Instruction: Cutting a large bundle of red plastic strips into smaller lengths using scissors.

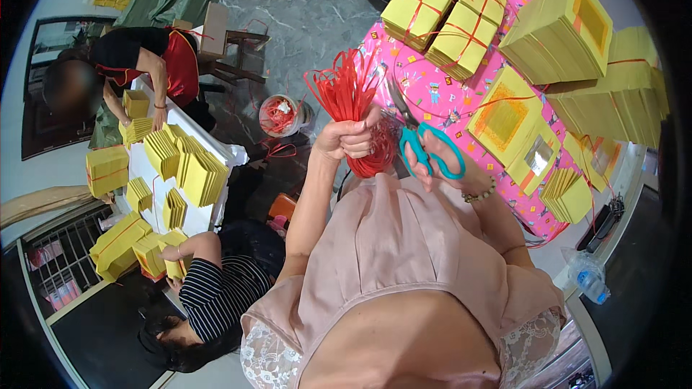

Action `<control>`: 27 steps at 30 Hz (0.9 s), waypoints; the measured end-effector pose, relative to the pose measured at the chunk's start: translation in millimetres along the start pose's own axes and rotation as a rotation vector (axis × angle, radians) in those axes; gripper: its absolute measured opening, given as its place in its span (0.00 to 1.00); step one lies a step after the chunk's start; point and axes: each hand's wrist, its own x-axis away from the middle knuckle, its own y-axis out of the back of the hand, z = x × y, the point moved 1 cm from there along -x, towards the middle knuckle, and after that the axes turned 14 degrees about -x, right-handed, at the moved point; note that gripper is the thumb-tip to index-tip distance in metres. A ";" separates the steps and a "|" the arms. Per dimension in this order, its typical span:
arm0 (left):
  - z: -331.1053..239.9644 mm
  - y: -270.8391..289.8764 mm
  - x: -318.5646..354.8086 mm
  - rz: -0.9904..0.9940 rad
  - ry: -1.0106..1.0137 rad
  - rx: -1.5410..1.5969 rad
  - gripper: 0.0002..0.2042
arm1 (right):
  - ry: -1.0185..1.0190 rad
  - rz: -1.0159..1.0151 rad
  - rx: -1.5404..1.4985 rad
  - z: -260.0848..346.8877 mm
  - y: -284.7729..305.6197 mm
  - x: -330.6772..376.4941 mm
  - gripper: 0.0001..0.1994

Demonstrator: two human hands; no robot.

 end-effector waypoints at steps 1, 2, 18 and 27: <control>-0.4 1.4 -0.5 0.025 0.009 0.033 0.10 | -0.039 0.011 0.060 0.5 1.2 2.3 0.23; -0.7 2.1 -0.2 0.025 0.011 0.034 0.10 | -0.038 0.011 0.059 1.3 0.0 3.2 0.23; 0.3 9.6 2.9 0.051 -0.035 0.091 0.10 | -0.105 0.015 0.253 6.1 -0.5 -3.1 0.22; -3.0 3.5 2.6 0.034 -0.022 0.069 0.10 | -0.097 -0.001 0.265 5.6 -0.5 -5.6 0.24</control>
